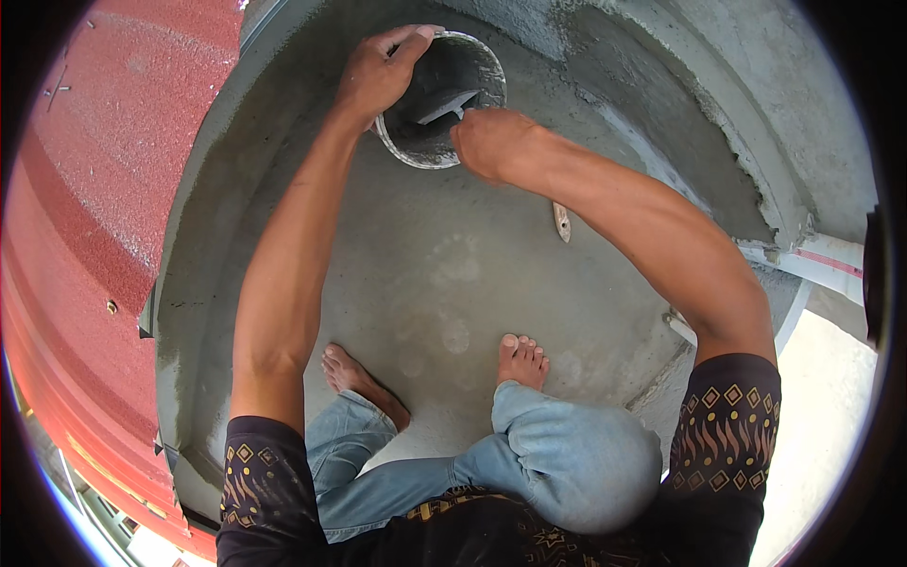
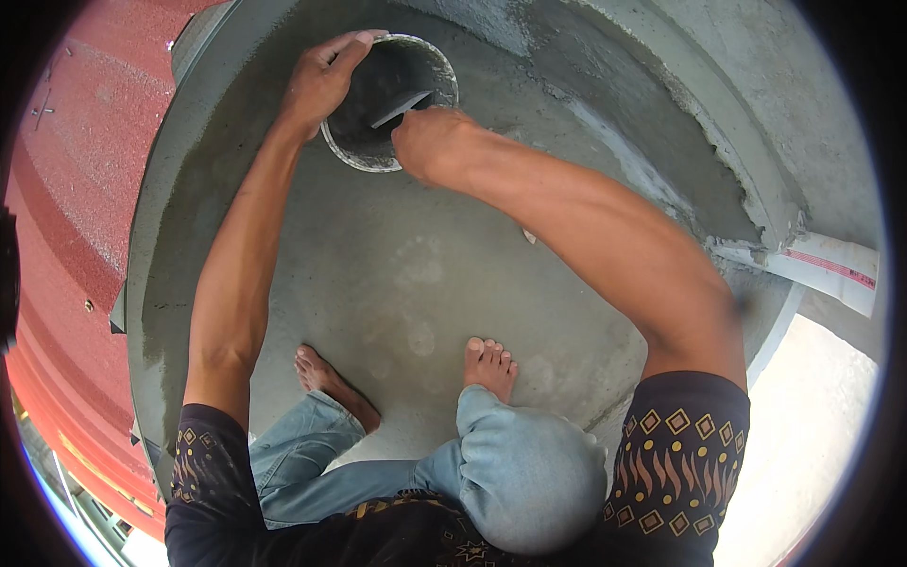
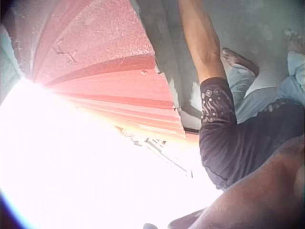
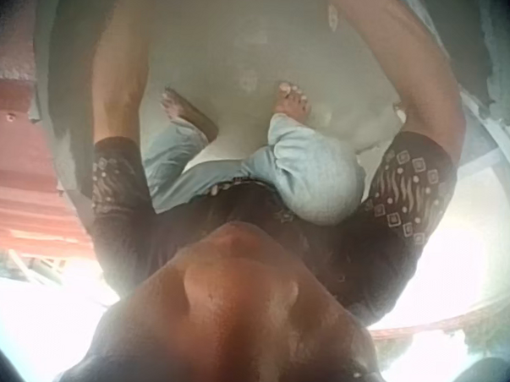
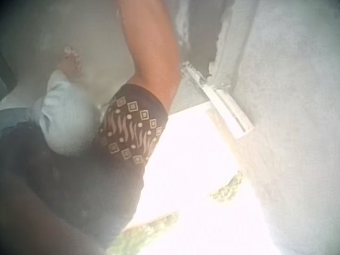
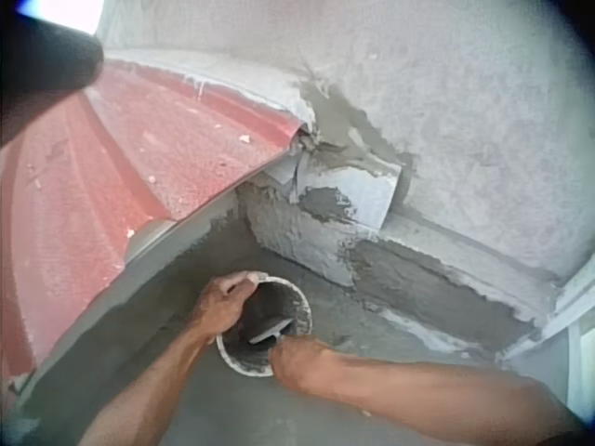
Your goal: The person scoops cement from a bucket with a trowel and applies it to a concrete floor and wall junction, smoothing it with the trowel and a brush. The person then moves to a different area and continues applying cement to a wall edge.
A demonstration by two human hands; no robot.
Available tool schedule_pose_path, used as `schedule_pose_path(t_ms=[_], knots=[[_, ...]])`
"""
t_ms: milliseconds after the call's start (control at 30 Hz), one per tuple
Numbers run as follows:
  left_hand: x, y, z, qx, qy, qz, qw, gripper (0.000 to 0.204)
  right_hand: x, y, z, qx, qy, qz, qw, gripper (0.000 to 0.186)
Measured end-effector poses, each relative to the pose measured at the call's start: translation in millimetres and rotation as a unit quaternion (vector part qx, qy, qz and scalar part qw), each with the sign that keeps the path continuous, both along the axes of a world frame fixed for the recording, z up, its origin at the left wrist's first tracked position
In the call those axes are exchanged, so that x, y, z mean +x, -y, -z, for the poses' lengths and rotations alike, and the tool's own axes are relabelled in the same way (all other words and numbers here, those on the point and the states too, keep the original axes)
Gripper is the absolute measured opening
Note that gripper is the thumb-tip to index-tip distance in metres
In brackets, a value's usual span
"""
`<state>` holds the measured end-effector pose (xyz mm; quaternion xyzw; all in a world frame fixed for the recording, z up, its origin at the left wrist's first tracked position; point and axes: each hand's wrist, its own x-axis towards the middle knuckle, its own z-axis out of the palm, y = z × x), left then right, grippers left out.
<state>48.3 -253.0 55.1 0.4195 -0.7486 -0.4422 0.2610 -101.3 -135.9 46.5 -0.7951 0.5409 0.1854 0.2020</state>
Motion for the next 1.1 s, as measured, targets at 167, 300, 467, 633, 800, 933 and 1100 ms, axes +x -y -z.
schedule_pose_path(t_ms=[167,300,467,633,800,933,1100], knots=[[-9.7,-2.8,4.3,-0.043,-0.008,0.002,0.999,0.048,-10.4,-8.2,14.5,-0.106,0.053,0.052,0.992,0.020],[-14.3,-11.2,6.3,-0.053,0.006,-0.013,0.998,0.049,0.1,-14.0,12.9,-0.023,0.068,0.028,0.997,0.019],[-22.9,-23.5,12.0,-0.123,-0.008,-0.019,0.992,0.042,-11.9,-23.3,-6.0,-0.057,0.038,0.118,0.991,0.026],[-46.2,-42.8,17.4,-0.191,-0.008,-0.015,0.981,0.032,-13.8,-41.4,51.5,-0.051,0.110,0.060,0.991,0.024],[-45.9,-51.9,24.8,-0.272,-0.004,-0.004,0.962,0.028,-21.0,-42.8,19.2,0.099,0.212,0.157,0.960,0.032],[-38.6,-50.1,25.1,-0.242,-0.031,-0.006,0.970,0.026,-40.2,-39.9,15.4,0.243,0.399,0.273,0.841,0.035],[-22.5,-52.3,17.3,-0.240,-0.035,-0.030,0.970,0.024,-41.3,-40.1,49.1,0.360,0.612,0.346,0.613,0.034]])
